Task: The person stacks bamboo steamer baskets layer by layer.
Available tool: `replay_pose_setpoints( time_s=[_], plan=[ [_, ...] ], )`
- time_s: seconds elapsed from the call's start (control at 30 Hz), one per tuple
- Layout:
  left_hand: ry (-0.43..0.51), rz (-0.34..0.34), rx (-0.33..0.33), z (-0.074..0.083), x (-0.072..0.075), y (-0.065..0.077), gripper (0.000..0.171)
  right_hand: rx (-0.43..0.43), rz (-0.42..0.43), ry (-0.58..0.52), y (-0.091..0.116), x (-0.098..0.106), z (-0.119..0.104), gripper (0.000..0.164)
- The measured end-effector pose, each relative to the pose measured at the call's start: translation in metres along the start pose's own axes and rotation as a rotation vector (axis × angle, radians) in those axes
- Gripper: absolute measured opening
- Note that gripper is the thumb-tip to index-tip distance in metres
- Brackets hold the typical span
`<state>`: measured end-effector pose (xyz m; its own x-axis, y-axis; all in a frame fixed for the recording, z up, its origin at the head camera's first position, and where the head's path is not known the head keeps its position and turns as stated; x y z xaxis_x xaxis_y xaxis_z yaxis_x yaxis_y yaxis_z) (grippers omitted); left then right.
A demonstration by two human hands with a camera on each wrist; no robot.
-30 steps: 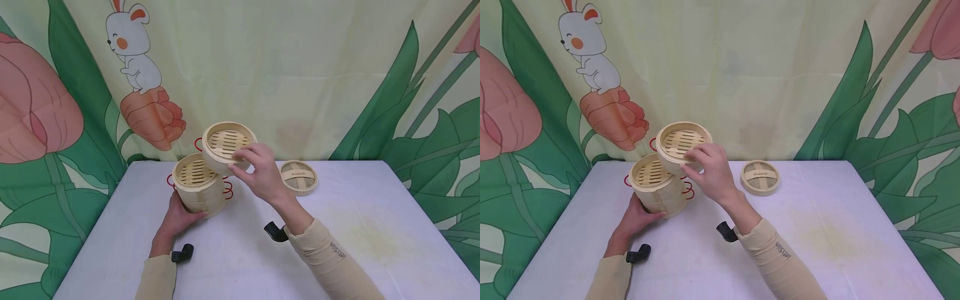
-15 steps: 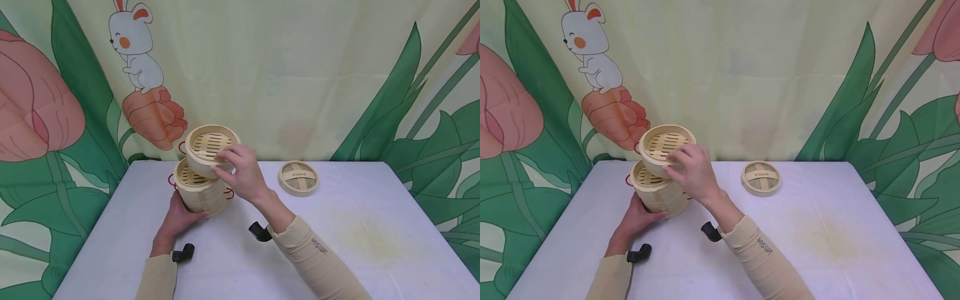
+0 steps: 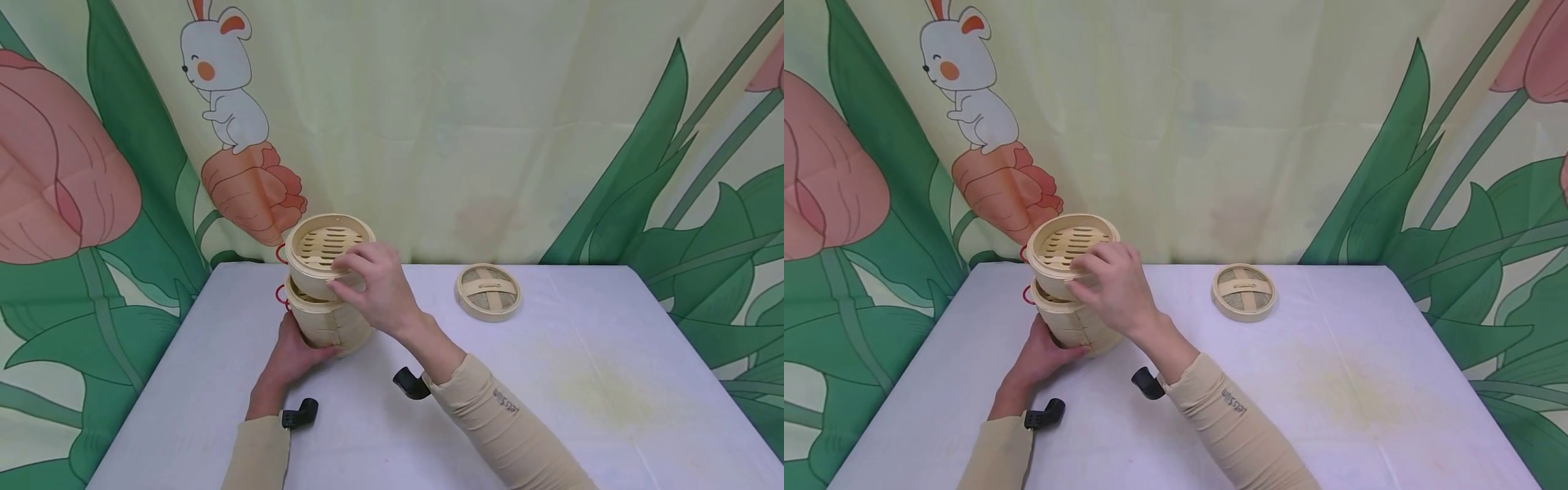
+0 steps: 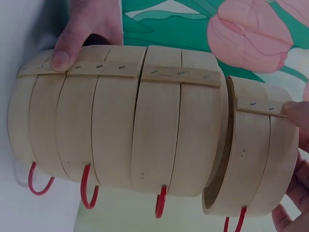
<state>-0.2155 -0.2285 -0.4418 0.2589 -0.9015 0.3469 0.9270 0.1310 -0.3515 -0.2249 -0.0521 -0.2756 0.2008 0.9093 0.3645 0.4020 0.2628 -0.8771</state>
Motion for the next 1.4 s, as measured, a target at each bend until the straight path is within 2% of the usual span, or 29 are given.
replay_pose_setpoints(
  time_s=[0.13,0.27,0.5,0.77,1.03,1.23,1.4],
  plan=[
    [-0.009,0.003,0.029,-0.025,-0.002,-0.002,0.108,0.004,-0.009,-0.001,0.001,-0.004,-0.003,0.017],
    [-0.019,-0.002,0.056,-0.033,-0.002,-0.003,0.109,-0.002,-0.017,-0.001,0.002,-0.008,-0.003,0.016],
    [-0.055,-0.002,0.075,-0.035,-0.002,-0.002,0.111,0.003,-0.037,0.006,0.005,-0.014,-0.007,0.016],
    [-0.105,-0.009,0.129,-0.037,-0.002,-0.001,0.116,-0.011,-0.084,0.034,0.005,-0.019,-0.01,0.018],
    [-0.107,-0.015,0.157,-0.036,-0.002,0.0,0.119,-0.019,-0.101,0.05,0.005,-0.02,-0.01,0.018],
    [-0.095,-0.012,0.137,-0.035,-0.002,0.001,0.117,-0.018,-0.095,0.007,0.006,-0.018,-0.007,0.018],
    [-0.111,-0.01,0.132,-0.034,-0.002,0.001,0.116,0.014,-0.052,-0.081,0.004,-0.011,-0.006,0.027]
  ],
)
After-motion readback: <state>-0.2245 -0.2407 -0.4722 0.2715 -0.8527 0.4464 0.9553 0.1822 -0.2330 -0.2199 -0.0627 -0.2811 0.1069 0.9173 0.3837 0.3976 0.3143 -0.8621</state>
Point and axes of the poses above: each hand's wrist, its own y-axis away from the middle knuckle, its own x-axis out of the back of the hand, z = x × y, the point moved 7 cm from there along -y, towards the middle knuckle, and after that the axes turned 9 degrees about z, right-handed, at the moved point
